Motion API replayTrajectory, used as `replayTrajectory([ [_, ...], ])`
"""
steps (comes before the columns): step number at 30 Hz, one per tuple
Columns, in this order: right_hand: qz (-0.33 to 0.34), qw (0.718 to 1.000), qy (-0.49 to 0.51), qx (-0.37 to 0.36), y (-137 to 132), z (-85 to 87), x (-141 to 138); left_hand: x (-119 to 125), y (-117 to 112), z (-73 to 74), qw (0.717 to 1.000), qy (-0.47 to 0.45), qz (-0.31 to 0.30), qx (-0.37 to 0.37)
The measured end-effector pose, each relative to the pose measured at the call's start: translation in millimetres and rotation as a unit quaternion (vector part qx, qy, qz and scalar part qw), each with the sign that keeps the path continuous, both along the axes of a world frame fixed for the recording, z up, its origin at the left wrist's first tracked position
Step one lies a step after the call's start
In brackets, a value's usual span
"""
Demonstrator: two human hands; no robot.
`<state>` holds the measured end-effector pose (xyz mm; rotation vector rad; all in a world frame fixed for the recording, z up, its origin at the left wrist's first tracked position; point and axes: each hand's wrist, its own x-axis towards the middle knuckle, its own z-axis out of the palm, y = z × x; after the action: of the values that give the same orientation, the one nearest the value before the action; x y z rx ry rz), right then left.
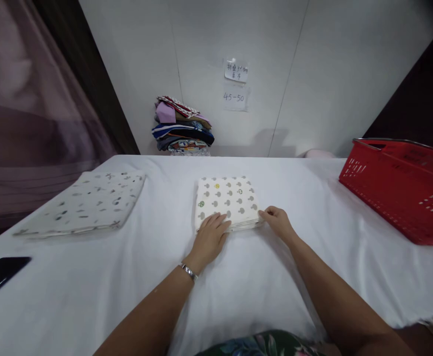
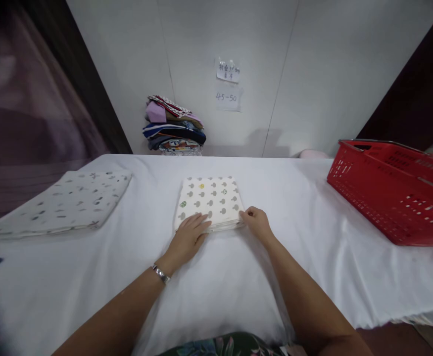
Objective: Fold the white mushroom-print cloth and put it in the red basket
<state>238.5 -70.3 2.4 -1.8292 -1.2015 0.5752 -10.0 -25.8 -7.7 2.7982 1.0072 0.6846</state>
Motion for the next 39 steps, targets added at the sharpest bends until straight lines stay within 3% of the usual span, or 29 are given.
replayTrajectory([
  [6,0.017,0.998,-0.042,-0.053,0,-9.5,6,-1,-2,2.0,1.000,0.000,-0.001,-0.001],
  [11,0.016,0.991,-0.115,-0.063,-5,-7.1,5,-1,-2,2.4,1.000,0.002,0.000,-0.007],
  [15,0.019,0.962,-0.257,0.092,-8,-0.3,-9,-1,-2,1.1,1.000,-0.004,-0.004,-0.005],
  [17,0.079,0.932,-0.309,0.174,-5,4.7,-23,-1,-2,1.2,1.000,-0.003,-0.005,-0.004],
  [19,0.159,0.904,-0.341,0.202,0,9.7,-36,-1,-3,2.0,1.000,0.000,-0.003,-0.006],
  [22,0.226,0.884,-0.379,0.153,12,12.4,-46,-2,-4,2.7,1.000,0.005,0.000,-0.012],
  [27,0.212,0.896,-0.390,-0.023,26,-2.3,-36,-3,-5,1.6,1.000,0.010,-0.004,-0.024],
  [34,0.213,0.892,-0.398,-0.031,24,-12.2,-32,-4,-10,7.5,0.998,0.001,-0.005,-0.055],
  [39,0.214,0.894,-0.392,-0.036,25,-12.7,-34,-3,4,28.7,0.997,-0.035,0.023,-0.068],
])
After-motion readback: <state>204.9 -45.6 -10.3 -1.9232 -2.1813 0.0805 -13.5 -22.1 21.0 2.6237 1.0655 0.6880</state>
